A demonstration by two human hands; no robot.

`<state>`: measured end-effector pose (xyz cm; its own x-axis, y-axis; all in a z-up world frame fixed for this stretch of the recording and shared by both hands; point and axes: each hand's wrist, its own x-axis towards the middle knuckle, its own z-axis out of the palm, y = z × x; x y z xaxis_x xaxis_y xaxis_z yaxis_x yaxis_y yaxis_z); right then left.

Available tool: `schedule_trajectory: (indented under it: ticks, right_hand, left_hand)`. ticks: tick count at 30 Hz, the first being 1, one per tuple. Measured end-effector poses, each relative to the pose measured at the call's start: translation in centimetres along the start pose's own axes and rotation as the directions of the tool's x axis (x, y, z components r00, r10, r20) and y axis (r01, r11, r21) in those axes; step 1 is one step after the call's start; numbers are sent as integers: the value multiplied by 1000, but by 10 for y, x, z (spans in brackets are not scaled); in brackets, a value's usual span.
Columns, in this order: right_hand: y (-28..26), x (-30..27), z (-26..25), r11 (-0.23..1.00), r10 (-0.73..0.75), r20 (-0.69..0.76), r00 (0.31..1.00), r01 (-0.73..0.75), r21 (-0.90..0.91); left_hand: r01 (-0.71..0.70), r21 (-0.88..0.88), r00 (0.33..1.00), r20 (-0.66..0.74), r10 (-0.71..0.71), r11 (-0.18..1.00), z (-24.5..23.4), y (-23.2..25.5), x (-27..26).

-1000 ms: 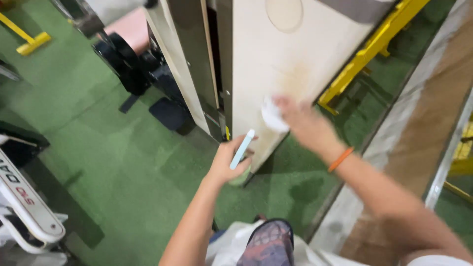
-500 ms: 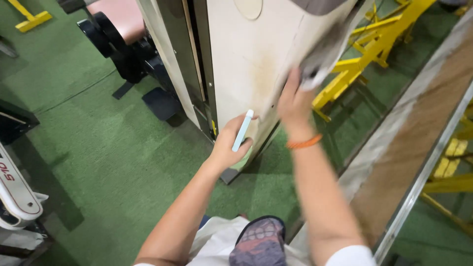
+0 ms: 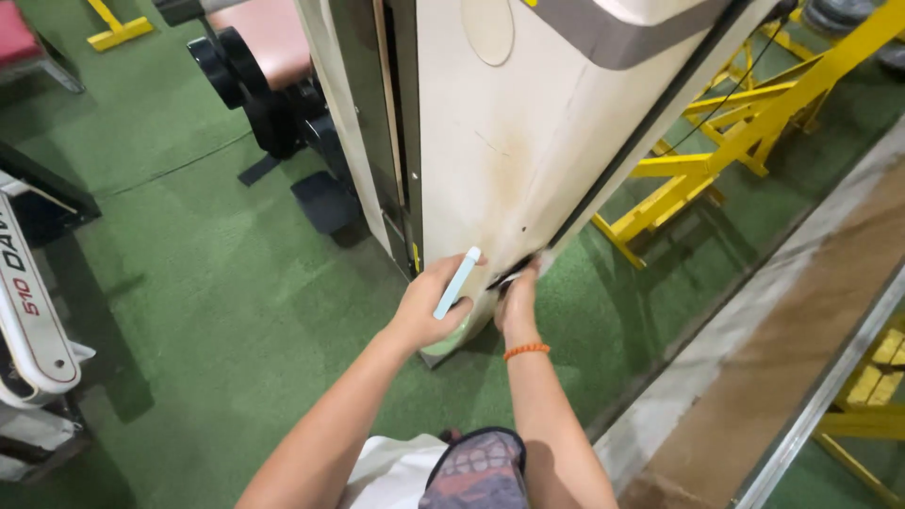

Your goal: Cleaning and disinfecting various gym weight machines using a spray bottle and cloth.

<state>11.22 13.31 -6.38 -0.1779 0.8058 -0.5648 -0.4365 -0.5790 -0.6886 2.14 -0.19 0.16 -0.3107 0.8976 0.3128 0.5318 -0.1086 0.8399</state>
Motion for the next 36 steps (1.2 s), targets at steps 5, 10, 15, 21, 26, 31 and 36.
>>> schedule_trajectory:
  ticks: [5, 10, 15, 21, 26, 31, 36]
  right_hand:
    - [-75, -116, 57, 783, -511, 354, 783, 594, -184]
    - [-60, -66, 27, 506, -599, 519, 610, 790, -346]
    - [-15, -32, 13, 452, -667, 430, 608, 790, -415]
    - [24, -35, 12, 589, -668, 149, 730, 640, -494]
    - [23, -97, 43, 909, -414, -265, 871, 410, -70]
    - [49, -96, 33, 924, -382, -157, 911, 377, -65]
    - [105, -103, 59, 896, -425, -15, 905, 418, -151]
  left_hand:
    - [-65, -48, 997, -40, 63, 997, 3, 4, 1]
    - [-101, -74, 993, -70, 96, 992, 12, -13, 4]
    - [-57, -69, 998, -39, 54, 996, 3, -4, 2]
    - [-48, -38, 998, -33, 47, 998, -20, 7, -17]
    - [-129, -72, 989, -87, 123, 989, -43, -3, -19]
    - [-166, -180, 980, -143, 142, 969, -62, -45, -12]
    - [-267, -255, 958, -174, 228, 929, -100, -80, 5]
